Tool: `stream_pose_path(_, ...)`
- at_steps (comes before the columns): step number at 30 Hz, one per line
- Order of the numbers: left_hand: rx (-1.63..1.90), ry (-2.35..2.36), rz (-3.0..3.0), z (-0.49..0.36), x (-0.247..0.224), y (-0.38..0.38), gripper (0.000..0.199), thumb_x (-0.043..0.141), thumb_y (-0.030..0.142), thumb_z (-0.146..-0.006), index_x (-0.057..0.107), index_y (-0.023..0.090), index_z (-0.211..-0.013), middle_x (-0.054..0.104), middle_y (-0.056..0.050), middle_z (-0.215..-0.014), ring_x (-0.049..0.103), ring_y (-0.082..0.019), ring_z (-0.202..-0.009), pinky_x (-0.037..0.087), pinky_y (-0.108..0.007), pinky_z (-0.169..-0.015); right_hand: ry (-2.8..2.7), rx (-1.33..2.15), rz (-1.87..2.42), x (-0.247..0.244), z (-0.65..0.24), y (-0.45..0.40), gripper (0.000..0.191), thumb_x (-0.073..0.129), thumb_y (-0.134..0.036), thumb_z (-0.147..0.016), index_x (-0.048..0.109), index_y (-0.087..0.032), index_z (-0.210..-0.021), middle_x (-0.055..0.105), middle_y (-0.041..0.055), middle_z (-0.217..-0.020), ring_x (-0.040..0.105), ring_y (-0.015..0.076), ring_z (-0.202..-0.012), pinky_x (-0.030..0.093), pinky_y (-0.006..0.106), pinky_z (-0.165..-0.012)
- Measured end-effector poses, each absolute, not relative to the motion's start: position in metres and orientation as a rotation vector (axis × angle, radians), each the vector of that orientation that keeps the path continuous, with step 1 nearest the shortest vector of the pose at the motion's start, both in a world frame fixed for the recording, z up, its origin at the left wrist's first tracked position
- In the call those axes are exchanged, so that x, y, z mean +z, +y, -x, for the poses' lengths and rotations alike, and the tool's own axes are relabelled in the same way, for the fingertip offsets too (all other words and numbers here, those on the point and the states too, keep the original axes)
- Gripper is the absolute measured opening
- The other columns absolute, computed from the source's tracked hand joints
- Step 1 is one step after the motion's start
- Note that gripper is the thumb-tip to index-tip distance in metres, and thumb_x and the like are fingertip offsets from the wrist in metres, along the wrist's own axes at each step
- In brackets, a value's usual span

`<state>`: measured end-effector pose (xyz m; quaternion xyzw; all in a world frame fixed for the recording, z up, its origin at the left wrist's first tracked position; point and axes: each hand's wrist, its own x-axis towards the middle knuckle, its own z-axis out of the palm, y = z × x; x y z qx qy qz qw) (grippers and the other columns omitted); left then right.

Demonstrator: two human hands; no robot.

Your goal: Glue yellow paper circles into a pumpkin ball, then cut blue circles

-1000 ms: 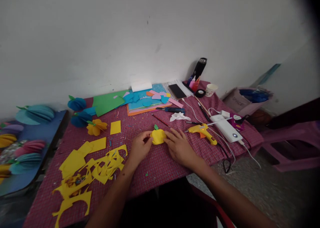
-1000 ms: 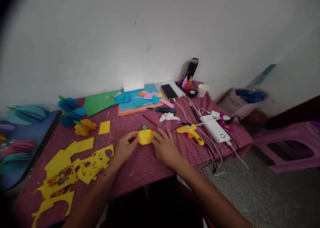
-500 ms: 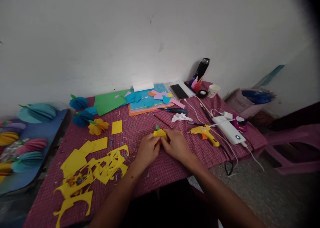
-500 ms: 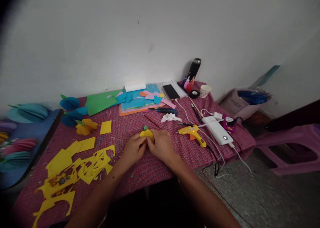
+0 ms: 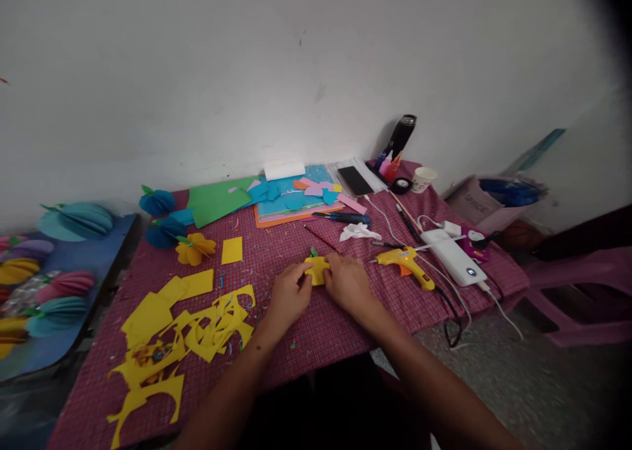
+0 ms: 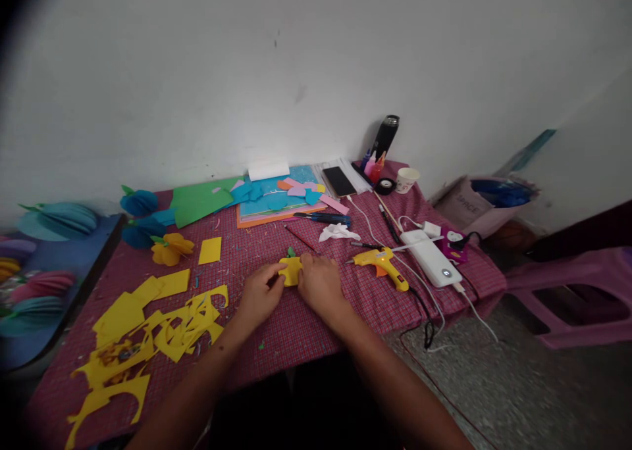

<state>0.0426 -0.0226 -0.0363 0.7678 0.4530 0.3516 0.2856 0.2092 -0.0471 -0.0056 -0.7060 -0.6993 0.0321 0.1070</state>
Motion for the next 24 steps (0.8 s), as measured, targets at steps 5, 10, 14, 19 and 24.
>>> stream_pose_path(5, 0.852, 1.308, -1.823, -0.046, -0.030, -0.016, 0.029, 0.058, 0.015, -0.086, 0.069, 0.021, -0.113, 0.071, -0.001, -0.088, 0.064, -0.015, -0.077, 0.050, -0.028, -0.074, -2.170, 0.137, 2.072, -0.002, -0.210, -0.047, 0.027, 0.043, -0.025, -0.098, 0.070, -0.018, -0.096, 0.072, 0.0113, -0.096, 0.063, 0.0250, -0.090, 0.038, 0.036, -0.079)
stream_pose_path(10, 0.814, 1.346, -1.812, -0.050, -0.026, -0.011, 0.030, 0.063, 0.018, -0.083, 0.067, 0.023, -0.113, 0.066, 0.002, -0.080, 0.061, -0.013, -0.073, 0.046, -0.024, -0.069, -2.194, 0.096, 2.091, 0.002, -0.211, -0.052, 0.032, 0.041, -0.029, -0.100, 0.071, -0.020, -0.101, 0.069, 0.0109, -0.096, 0.059, 0.0252, -0.091, 0.035, 0.036, -0.078)
stream_pose_path(14, 0.808, 1.379, -1.818, -0.051, -0.028, -0.012, 0.033, 0.065, 0.023, -0.083, 0.063, 0.023, -0.116, 0.068, 0.001, -0.083, 0.063, -0.014, -0.075, 0.046, -0.025, -0.070, -2.181, 0.084, 2.106, 0.001, -0.216, -0.057, 0.032, 0.041, -0.032, -0.100, 0.072, -0.023, -0.103, 0.067, 0.0103, -0.097, 0.058, 0.0249, -0.091, 0.034, 0.036, -0.077)
stream_pose_path(19, 0.745, 1.382, -1.912, -0.055, -0.026, -0.019, 0.025, 0.064, 0.031, -0.086, 0.063, 0.023, -0.110, 0.071, 0.000, -0.087, 0.065, -0.016, -0.077, 0.047, -0.027, -0.071, -2.140, 0.075, 2.122, 0.000, -0.217, -0.059, 0.033, 0.041, -0.032, -0.101, 0.073, -0.023, -0.102, 0.066, 0.0105, -0.097, 0.057, 0.0244, -0.089, 0.035, 0.036, -0.077)
stream_pose_path(24, 0.739, 1.423, -2.122, -0.060, -0.022, -0.027, 0.023, 0.067, 0.034, -0.085, 0.062, 0.021, -0.104, 0.072, -0.005, -0.102, 0.067, -0.022, -0.094, 0.049, -0.034, -0.085, -2.054, 0.033, 1.982, 0.003, -0.232, -0.078, 0.029, 0.047, -0.033, -0.099, 0.073, -0.023, -0.101, 0.068, 0.0092, -0.094, 0.060, 0.0246, -0.091, 0.041, 0.036, -0.080)
